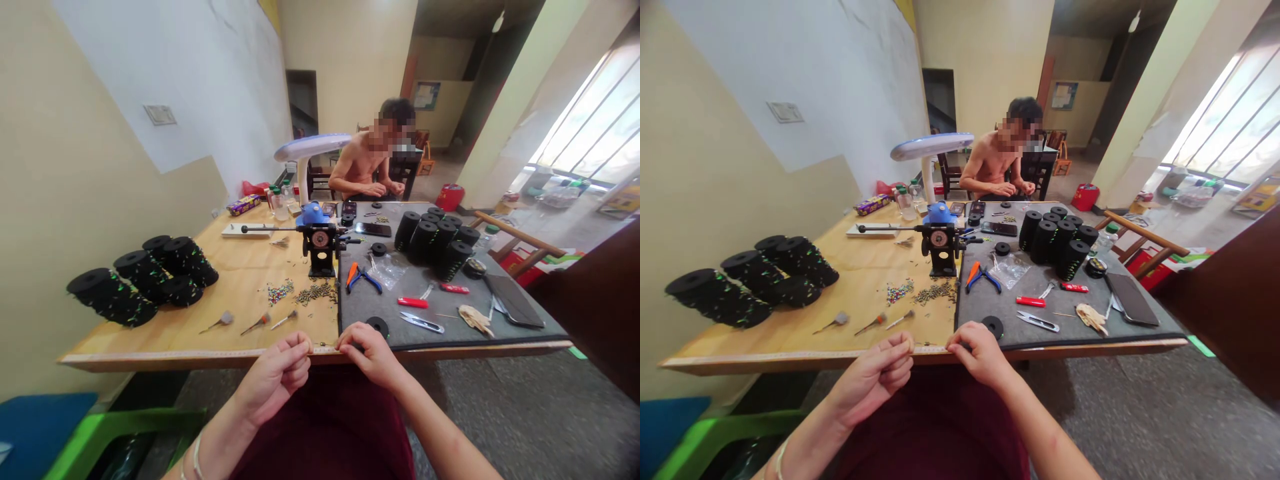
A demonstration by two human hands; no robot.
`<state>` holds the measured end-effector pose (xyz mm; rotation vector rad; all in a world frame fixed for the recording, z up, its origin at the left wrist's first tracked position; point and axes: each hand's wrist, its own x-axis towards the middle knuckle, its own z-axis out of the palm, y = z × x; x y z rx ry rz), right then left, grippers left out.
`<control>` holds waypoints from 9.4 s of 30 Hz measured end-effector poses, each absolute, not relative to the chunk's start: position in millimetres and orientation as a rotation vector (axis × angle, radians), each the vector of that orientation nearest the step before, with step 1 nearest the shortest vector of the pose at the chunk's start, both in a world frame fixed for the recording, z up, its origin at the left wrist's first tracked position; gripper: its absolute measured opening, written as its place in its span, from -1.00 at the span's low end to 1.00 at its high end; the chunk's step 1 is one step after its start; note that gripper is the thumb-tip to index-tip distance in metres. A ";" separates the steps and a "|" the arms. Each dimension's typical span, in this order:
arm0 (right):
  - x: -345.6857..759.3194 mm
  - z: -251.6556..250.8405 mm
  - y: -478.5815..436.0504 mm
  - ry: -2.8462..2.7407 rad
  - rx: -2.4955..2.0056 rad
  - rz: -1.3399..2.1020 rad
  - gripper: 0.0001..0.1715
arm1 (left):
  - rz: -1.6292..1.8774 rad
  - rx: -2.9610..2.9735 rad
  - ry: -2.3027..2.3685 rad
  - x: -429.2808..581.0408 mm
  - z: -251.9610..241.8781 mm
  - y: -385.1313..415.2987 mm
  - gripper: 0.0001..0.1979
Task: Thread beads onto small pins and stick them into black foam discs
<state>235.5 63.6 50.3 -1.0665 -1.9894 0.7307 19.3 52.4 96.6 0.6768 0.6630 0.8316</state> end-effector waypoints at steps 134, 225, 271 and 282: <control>199.8 49.5 56.6 -1.830 -0.997 0.679 -0.89 | 0.767 0.573 0.552 24.8 93.2 58.2 -0.75; 192.9 54.2 60.4 -1.795 -1.011 0.679 -0.87 | 0.758 0.643 0.662 26.3 83.2 59.7 -0.72; 198.2 39.4 62.6 -1.842 -1.009 0.826 -0.83 | 0.810 0.968 0.943 19.3 81.5 61.9 -0.69; 195.0 37.0 57.6 -1.914 -1.058 0.717 -0.81 | 0.777 0.987 0.943 14.6 74.9 59.9 -0.66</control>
